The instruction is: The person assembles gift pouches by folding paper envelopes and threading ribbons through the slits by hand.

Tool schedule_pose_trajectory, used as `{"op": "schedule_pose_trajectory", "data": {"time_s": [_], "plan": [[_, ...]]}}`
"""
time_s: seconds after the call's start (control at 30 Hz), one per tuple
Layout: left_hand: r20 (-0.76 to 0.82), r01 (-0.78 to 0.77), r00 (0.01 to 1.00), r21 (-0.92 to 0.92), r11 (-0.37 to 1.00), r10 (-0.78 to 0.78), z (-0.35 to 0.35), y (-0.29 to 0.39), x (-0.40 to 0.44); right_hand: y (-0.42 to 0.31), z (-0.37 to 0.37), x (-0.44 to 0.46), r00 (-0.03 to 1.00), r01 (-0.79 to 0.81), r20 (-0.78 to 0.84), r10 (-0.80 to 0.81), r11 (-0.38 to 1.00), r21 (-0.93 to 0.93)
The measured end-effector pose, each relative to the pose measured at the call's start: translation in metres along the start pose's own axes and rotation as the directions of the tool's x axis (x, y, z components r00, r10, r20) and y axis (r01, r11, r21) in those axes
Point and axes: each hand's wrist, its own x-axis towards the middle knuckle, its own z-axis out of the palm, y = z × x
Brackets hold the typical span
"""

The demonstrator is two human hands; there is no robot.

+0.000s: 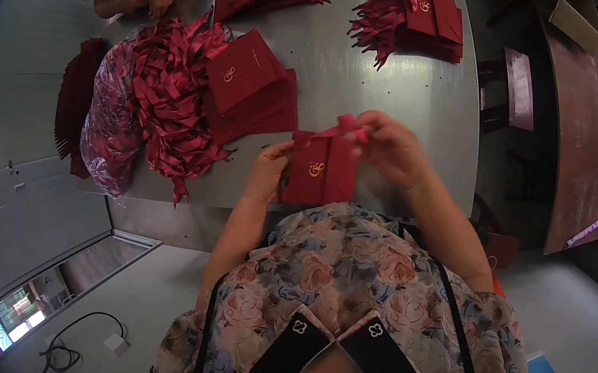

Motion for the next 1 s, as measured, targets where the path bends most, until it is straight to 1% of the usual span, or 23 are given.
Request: {"op": "schedule_pose_trajectory", "data": {"time_s": [0.1,0.13,0.17,0.2,0.23,0.27,0.3,0.33,0.37,0.4,0.47,0.5,0.57,0.6,0.67,0.7,0.77,0.8,0.87,0.9,0.93,0.97,1.0], "plan": [[-0.017,-0.014,1.000,0.045,0.999,0.015,0.011,0.011,-0.006,0.056,-0.018,0.020,0.983,-0.178,-0.058,0.172,0.977,-0.117],[-0.018,-0.078,0.996,0.334,0.939,0.089,0.003,0.007,-0.001,0.065,-0.021,0.021,0.957,-0.275,-0.160,0.241,0.929,-0.247],[0.000,-0.126,0.988,0.593,0.795,0.156,-0.006,0.003,0.002,0.074,-0.028,0.023,0.955,-0.283,-0.159,0.249,0.927,-0.245],[-0.007,-0.120,0.988,0.589,0.799,0.154,-0.012,0.000,0.004,0.082,-0.032,0.024,0.958,-0.282,-0.151,0.244,0.899,-0.334],[0.028,-0.222,0.961,0.674,0.704,0.275,-0.017,-0.003,0.007,0.086,-0.036,0.026,0.961,-0.275,-0.140,0.238,0.863,-0.423],[0.078,-0.311,0.919,0.747,0.588,0.387,-0.023,-0.004,0.010,0.088,-0.042,0.026,0.960,-0.280,-0.139,0.244,0.860,-0.426],[0.075,-0.310,0.919,0.745,0.591,0.387,-0.029,-0.001,0.010,0.087,-0.043,0.025,0.952,-0.304,-0.143,0.269,0.879,-0.367],[-0.016,-0.262,0.901,0.777,0.572,0.434,-0.037,0.003,0.011,0.086,-0.044,0.025,0.945,-0.325,-0.147,0.292,0.894,-0.308],[-0.106,-0.210,0.871,0.803,0.557,0.480,-0.045,0.008,0.012,0.086,-0.046,0.026,0.944,-0.328,-0.149,0.295,0.892,-0.311],[-0.110,-0.209,0.871,0.799,0.564,0.480,-0.056,0.008,0.017,0.086,-0.049,0.026,0.946,-0.325,-0.111,0.306,0.900,-0.291],[-0.094,-0.362,0.758,0.763,0.536,0.646,-0.075,0.004,0.028,0.084,-0.051,0.025,0.944,-0.330,-0.074,0.323,0.903,-0.273],[-0.099,-0.361,0.756,0.761,0.539,0.647,-0.068,0.009,0.021,0.084,-0.051,0.025,0.946,-0.323,-0.065,0.317,0.918,-0.229],[-0.165,-0.283,0.674,0.843,0.458,0.720,-0.038,0.025,-0.007,0.080,-0.045,0.023,0.948,-0.319,-0.059,0.313,0.930,-0.185],[-0.169,-0.281,0.674,0.842,0.461,0.719,-0.035,0.018,-0.016,0.074,-0.035,0.020,0.950,-0.311,-0.078,0.302,0.935,-0.168],[-0.093,-0.138,0.900,0.867,0.478,0.427,-0.031,0.001,-0.036,0.064,-0.021,0.015,0.949,-0.312,-0.099,0.300,0.939,-0.145],[-0.101,-0.130,0.900,0.866,0.482,0.423,-0.029,-0.007,-0.042,0.058,-0.019,0.012,0.960,-0.279,-0.087,0.267,0.944,-0.179],[0.016,-0.161,0.948,0.886,0.436,0.317,-0.029,-0.023,-0.044,0.043,-0.011,0.008,0.969,-0.247,-0.072,0.238,0.945,-0.212],[0.015,-0.160,0.948,0.885,0.438,0.317,-0.029,-0.027,-0.042,0.035,-0.005,0.005,0.972,-0.234,-0.088,0.219,0.937,-0.259],[-0.085,-0.066,0.975,0.772,0.632,0.207,-0.026,-0.033,-0.034,0.019,0.002,-0.004,0.974,-0.222,-0.106,0.198,0.924,-0.311],[-0.085,-0.068,0.974,0.771,0.634,0.208,-0.026,-0.035,-0.030,0.010,0.005,-0.008,0.974,-0.225,-0.104,0.201,0.902,-0.368],[-0.106,-0.099,0.972,0.618,0.780,0.207,-0.026,-0.036,-0.026,0.005,0.004,-0.012,0.974,-0.227,-0.100,0.204,0.877,-0.423],[-0.128,-0.127,0.971,0.438,0.890,0.202,-0.026,-0.037,-0.023,-0.001,0.002,-0.017,0.974,-0.229,-0.097,0.207,0.877,-0.424],[-0.131,-0.128,0.970,0.439,0.889,0.205,-0.023,-0.034,-0.021,-0.006,-0.002,-0.022,0.959,-0.282,-0.117,0.259,0.828,-0.484]]}}
